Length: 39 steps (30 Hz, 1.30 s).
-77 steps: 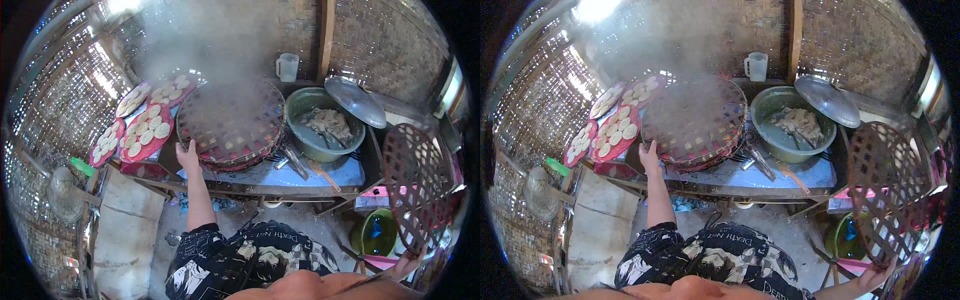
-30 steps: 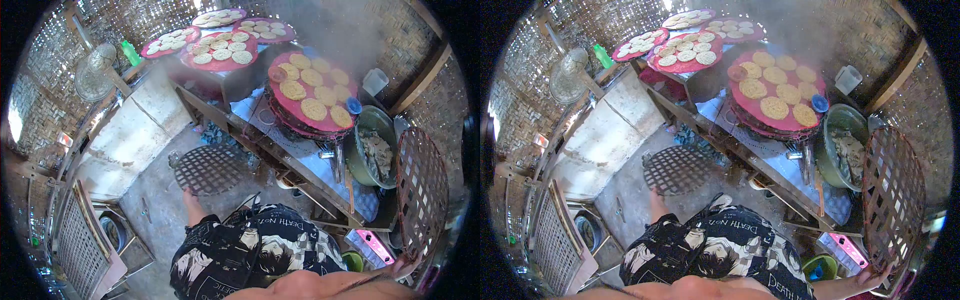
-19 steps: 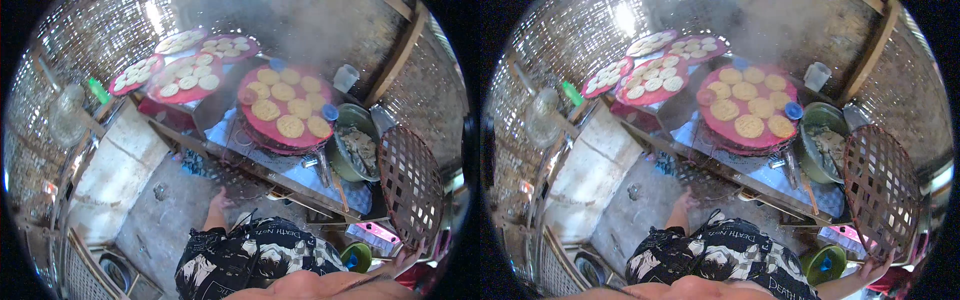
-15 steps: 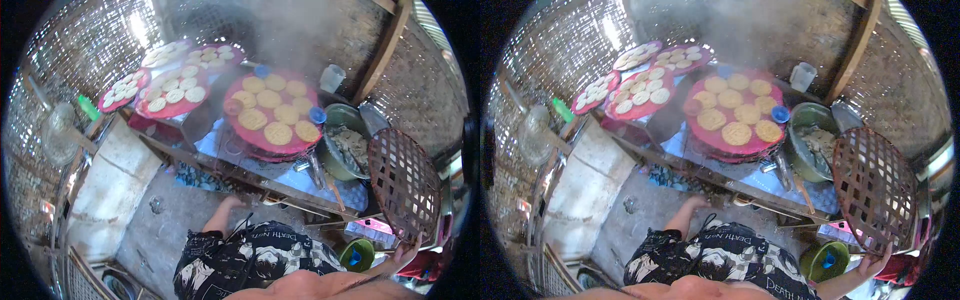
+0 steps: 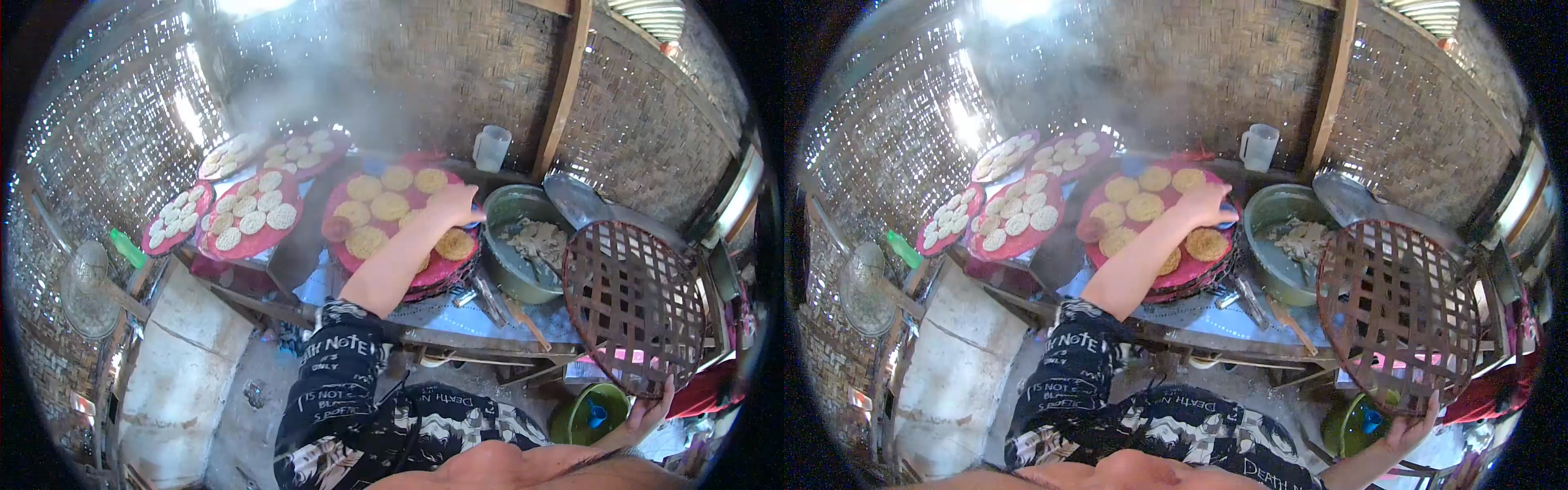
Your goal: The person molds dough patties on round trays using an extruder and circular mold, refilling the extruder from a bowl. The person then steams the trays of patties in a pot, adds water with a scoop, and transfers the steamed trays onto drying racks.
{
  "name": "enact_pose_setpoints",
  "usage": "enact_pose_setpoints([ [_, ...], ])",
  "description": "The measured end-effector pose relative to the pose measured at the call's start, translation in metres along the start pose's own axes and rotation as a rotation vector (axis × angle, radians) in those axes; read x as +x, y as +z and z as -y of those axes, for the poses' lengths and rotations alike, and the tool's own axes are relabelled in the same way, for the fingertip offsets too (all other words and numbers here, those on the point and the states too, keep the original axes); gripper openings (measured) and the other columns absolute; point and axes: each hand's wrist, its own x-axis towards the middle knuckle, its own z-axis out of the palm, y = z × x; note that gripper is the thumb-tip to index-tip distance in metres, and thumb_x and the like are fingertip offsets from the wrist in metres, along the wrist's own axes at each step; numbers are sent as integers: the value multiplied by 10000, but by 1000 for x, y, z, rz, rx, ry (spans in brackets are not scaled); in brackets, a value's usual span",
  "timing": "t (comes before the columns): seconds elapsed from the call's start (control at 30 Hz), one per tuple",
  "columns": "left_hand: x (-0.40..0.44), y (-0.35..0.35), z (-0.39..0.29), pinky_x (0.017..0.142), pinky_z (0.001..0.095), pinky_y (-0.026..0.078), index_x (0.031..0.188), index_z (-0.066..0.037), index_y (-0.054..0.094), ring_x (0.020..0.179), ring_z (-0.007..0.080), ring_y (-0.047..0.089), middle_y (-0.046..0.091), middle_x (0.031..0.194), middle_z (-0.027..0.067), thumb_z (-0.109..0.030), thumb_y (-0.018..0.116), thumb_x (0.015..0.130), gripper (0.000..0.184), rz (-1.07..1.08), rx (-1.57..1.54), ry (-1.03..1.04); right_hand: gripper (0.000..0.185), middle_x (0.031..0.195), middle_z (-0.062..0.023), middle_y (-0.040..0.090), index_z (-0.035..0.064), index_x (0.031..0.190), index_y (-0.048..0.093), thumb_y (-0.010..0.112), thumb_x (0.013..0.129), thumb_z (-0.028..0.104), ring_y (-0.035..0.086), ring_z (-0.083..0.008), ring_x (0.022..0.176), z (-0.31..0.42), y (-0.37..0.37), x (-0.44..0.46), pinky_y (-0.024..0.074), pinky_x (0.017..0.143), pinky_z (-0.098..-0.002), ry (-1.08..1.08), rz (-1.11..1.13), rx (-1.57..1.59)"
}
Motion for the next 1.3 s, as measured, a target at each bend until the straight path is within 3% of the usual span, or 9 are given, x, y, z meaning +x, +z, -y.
enact_pose_setpoints([
  [0.17,24,-1,-8,821,412,435,1139,-50,479,957,334,546,571,1019,195,-404,675,636,645,439,145,-12,343,1036,-83,585,37,1089,529,522,837,269,556,-201,935,9,-40,-6,433,834,-351,-20,20,-59],
  [0.4,45,-58,23,727,432,466,1092,-44,448,858,356,568,582,905,214,-173,655,612,539,-147,76,-28,355,1042,-94,580,33,1092,520,500,838,280,556,-210,945,13,-131,14,446,829,-352,-119,1,-142],
  [0.53,56,-80,131,776,420,466,1116,-28,437,889,355,570,593,935,203,-160,638,637,536,-133,256,-388,327,998,-165,584,-66,1061,519,486,820,152,569,-280,903,15,-85,-27,451,785,-408,-344,374,-15],
  [0.63,35,-90,164,819,405,458,1141,-33,425,966,334,547,564,1027,197,-186,653,632,579,-22,303,-445,304,980,-167,586,-56,1048,526,479,820,140,570,-276,893,27,-20,-58,460,766,-392,-211,-462,-211],
  [0.73,38,-68,201,847,397,449,1157,-42,417,1024,312,523,540,1082,184,-233,680,623,625,64,295,-492,292,989,-162,579,-55,1044,525,472,825,132,564,-276,901,20,-78,-50,459,769,-396,-328,40,-86],
  [0.77,38,-67,200,856,396,445,1161,-45,415,1040,307,515,534,1094,180,-249,689,621,639,108,282,-540,293,994,-161,576,-55,1044,524,472,826,133,562,-278,904,19,-83,-49,458,773,-400,-383,276,-40],
  [0.87,38,-68,194,872,398,433,1165,-47,412,1038,310,513,535,1084,190,-290,707,612,672,116,295,-545,303,1006,-161,568,-54,1050,520,480,821,141,557,-281,913,23,-87,-54,457,789,-407,-392,207,-130],
  [0.97,35,-65,194,872,397,433,1184,-46,401,1044,318,506,532,1084,197,-289,708,609,696,131,301,-535,308,1010,-165,565,-54,1051,519,494,813,139,558,-275,911,31,13,-76,464,791,-398,-195,-532,-229],
  [1.3,10,-91,171,872,397,424,1276,-113,341,1041,367,460,379,1198,185,-134,717,553,815,-204,427,-436,371,1039,-173,553,-46,1096,500,524,791,164,545,-286,942,15,-94,-32,455,808,-412,-112,-211,-112],
])
